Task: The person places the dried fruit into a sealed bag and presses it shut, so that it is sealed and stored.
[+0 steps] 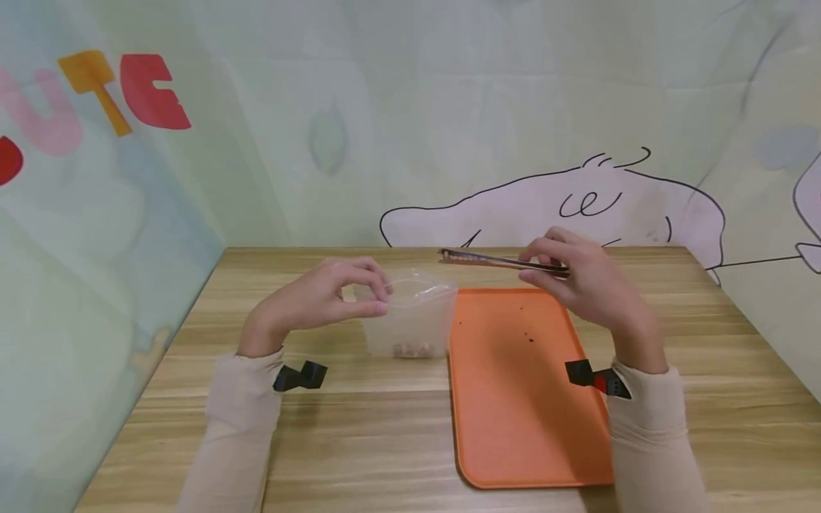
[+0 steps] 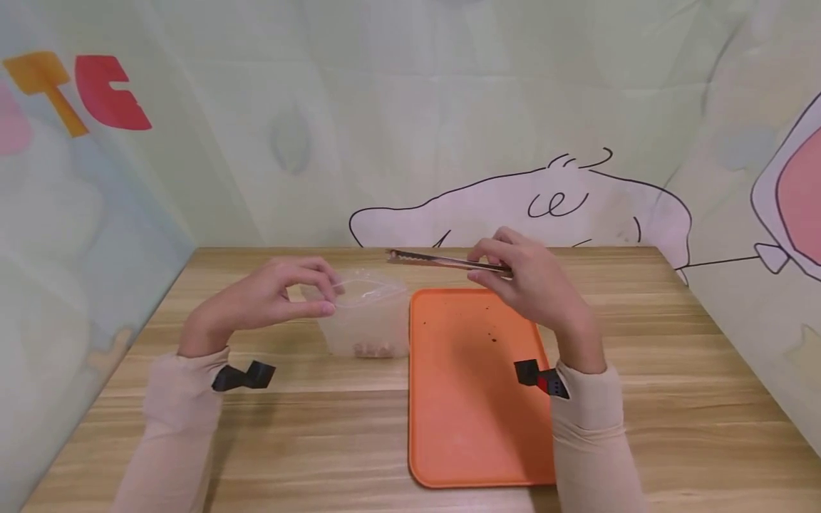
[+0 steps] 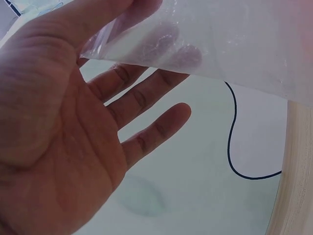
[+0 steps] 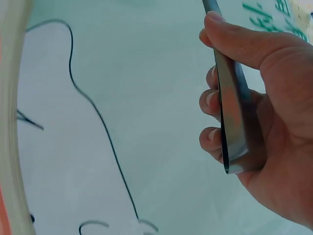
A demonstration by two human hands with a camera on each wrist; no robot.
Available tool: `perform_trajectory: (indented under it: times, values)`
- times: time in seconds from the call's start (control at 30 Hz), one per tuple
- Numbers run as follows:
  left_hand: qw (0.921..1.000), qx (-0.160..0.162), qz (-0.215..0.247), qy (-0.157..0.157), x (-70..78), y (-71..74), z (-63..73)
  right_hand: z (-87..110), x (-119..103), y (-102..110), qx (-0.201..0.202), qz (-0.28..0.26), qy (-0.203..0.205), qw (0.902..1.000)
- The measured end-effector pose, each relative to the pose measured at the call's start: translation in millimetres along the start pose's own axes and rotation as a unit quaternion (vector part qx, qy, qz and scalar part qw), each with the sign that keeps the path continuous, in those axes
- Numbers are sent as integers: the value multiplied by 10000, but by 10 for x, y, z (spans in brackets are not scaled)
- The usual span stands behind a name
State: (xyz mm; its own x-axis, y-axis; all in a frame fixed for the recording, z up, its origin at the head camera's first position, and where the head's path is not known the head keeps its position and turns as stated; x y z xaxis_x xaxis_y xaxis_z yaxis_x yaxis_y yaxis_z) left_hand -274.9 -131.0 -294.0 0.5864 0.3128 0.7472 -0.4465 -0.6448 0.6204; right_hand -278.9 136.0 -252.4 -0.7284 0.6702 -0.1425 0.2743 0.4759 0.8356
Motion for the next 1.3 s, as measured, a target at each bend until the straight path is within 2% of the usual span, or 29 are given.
perform_trajectory:
  times: [0.1,0.2,0.3,0.43,0.53,0.63,0.8,0.93,1.03,1.1,1.2,1.23,1.3]
  values:
    - [10000,5,-36,-24,5,0,8,-79,-189,-64,93,-42,226,9997]
    - [10000,1,-45,-22,4,5,18,-118,-271,-121,45,-130,277,9995]
    - [10000,12,-58,-29,1,13,22,-92,-201,-82,105,-182,50,9998]
    - [9999,29,-70,-89,26,18,-7,67,51,57,175,-14,-349,9992]
    - [9998,61,-60,-158,51,18,-24,246,250,38,-202,347,-471,9981]
    - [9995,129,-52,-273,77,17,-34,468,435,-127,-806,604,-434,9940]
    - [9986,285,-69,-440,105,2,-38,896,665,-509,-1843,508,-530,9801]
    - [9972,485,-242,-509,134,-19,-80,1136,735,-694,-2305,465,-555,9704]
    - [9955,653,-407,-551,167,-19,-94,1190,732,-761,-2424,402,-463,9682]
    - [9947,738,-448,-563,187,-13,-97,1194,733,-802,-2608,311,-516,9635]
    - [9942,820,-403,-572,216,-10,-101,1146,688,-799,-2770,336,-558,9587]
    - [9941,845,-383,-558,222,-9,-105,1101,653,-775,-2769,341,-594,9585]
    - [9939,895,-386,-517,235,-5,-115,959,541,-688,-2534,374,-590,9648]
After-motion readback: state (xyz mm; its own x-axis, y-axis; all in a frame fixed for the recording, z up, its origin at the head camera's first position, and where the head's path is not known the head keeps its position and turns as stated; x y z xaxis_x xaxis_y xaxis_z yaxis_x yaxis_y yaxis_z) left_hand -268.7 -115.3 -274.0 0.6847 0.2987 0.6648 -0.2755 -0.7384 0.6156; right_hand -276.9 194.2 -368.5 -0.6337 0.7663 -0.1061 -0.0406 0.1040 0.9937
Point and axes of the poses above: each hand's wrist, its own z-axis away from the middle knuckle, its own y-axis out of the back of the hand, x = y × z, the point moved 9 cm from there along -z, towards the middle knuckle, and after that the axes turned 10 degrees about z, right-handed, at the moved point
